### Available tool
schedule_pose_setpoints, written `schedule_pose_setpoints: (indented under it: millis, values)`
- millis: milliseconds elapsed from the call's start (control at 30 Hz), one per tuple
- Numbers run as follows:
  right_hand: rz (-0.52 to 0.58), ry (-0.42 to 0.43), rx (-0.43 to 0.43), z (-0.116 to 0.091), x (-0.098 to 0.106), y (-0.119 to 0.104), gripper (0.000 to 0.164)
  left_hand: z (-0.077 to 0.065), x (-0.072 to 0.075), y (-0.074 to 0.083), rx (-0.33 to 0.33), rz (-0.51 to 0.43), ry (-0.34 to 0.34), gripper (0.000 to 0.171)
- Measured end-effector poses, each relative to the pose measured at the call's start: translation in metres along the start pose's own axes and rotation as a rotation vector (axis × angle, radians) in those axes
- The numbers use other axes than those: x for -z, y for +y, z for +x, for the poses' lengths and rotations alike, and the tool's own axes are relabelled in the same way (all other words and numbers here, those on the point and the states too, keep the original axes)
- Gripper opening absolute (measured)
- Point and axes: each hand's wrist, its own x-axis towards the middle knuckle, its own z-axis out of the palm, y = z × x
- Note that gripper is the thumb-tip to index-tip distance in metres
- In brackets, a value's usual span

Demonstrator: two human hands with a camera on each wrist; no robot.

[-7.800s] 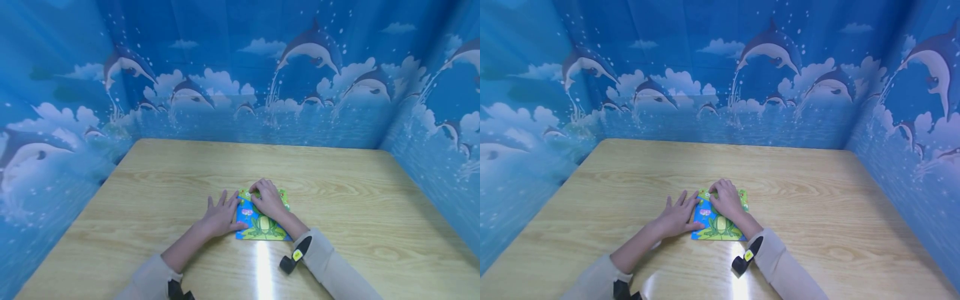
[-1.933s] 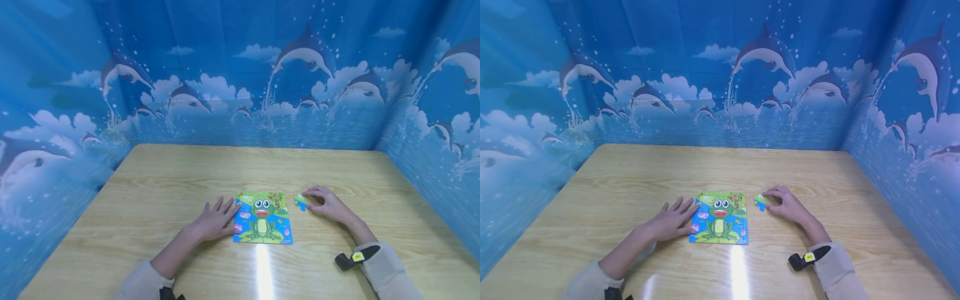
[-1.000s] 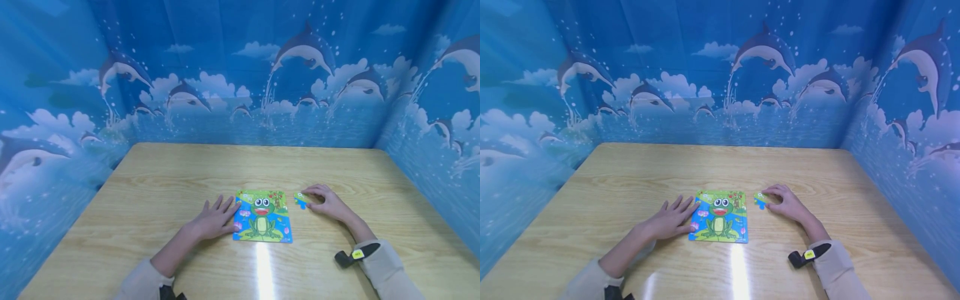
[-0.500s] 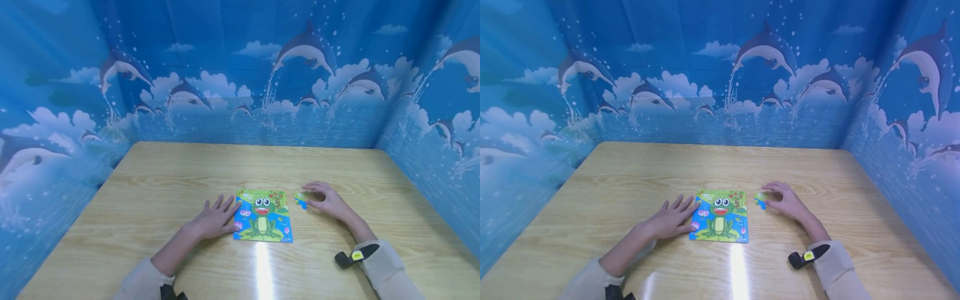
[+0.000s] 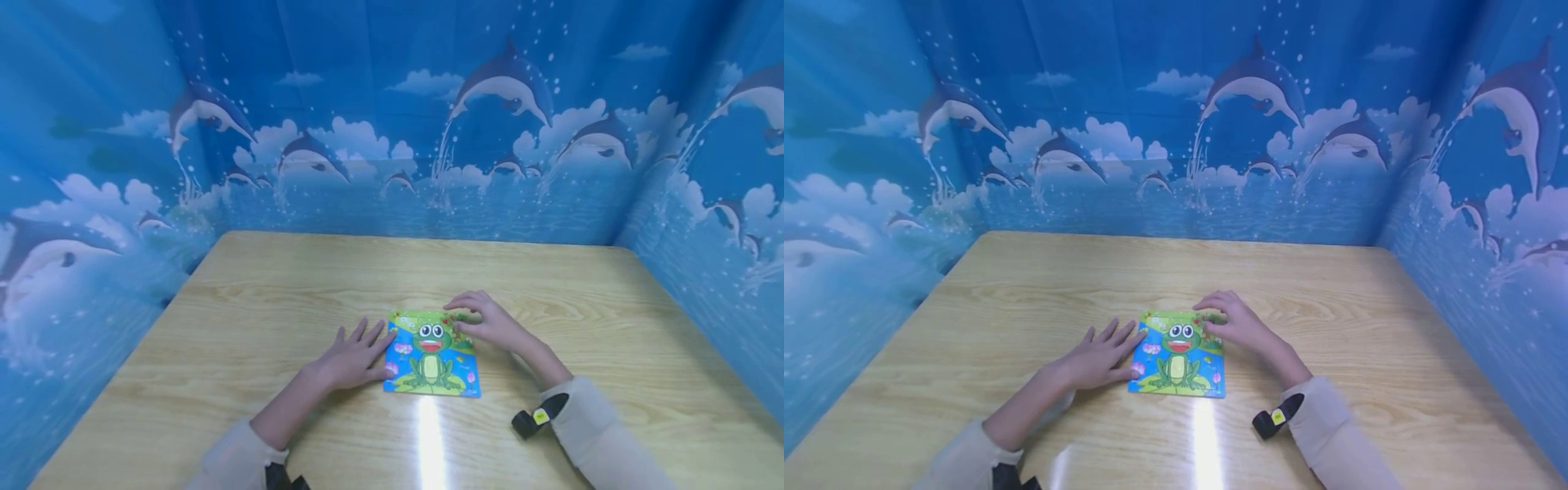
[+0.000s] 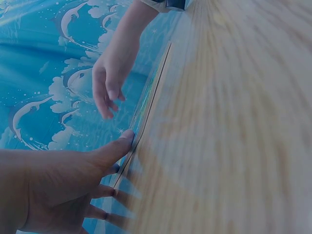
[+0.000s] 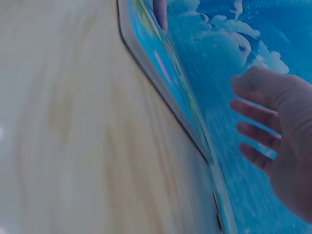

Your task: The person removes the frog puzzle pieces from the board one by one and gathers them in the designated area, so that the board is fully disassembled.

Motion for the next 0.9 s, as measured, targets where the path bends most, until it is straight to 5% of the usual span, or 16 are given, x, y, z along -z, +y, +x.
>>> schedule_pose_setpoints:
  millis: [167, 467, 900]
  values:
    - [-0.022, -0.010, -0.041, 0.012, -0.017, -0.008, 0.022, 0.001, -0.002, 0.000, 0.010, 0.003, -0.010, 0.071]
    - [-0.108, 0.092, -0.105, 0.014, -0.042, -0.002, 0.015, 0.002, -0.001, 0.002, 0.002, 0.007, -0.011, 0.071]
    - [-0.194, 0.134, -0.057, 0.017, -0.049, -0.001, 0.017, 0.001, -0.001, 0.000, 0.010, 0.019, -0.004, 0.071]
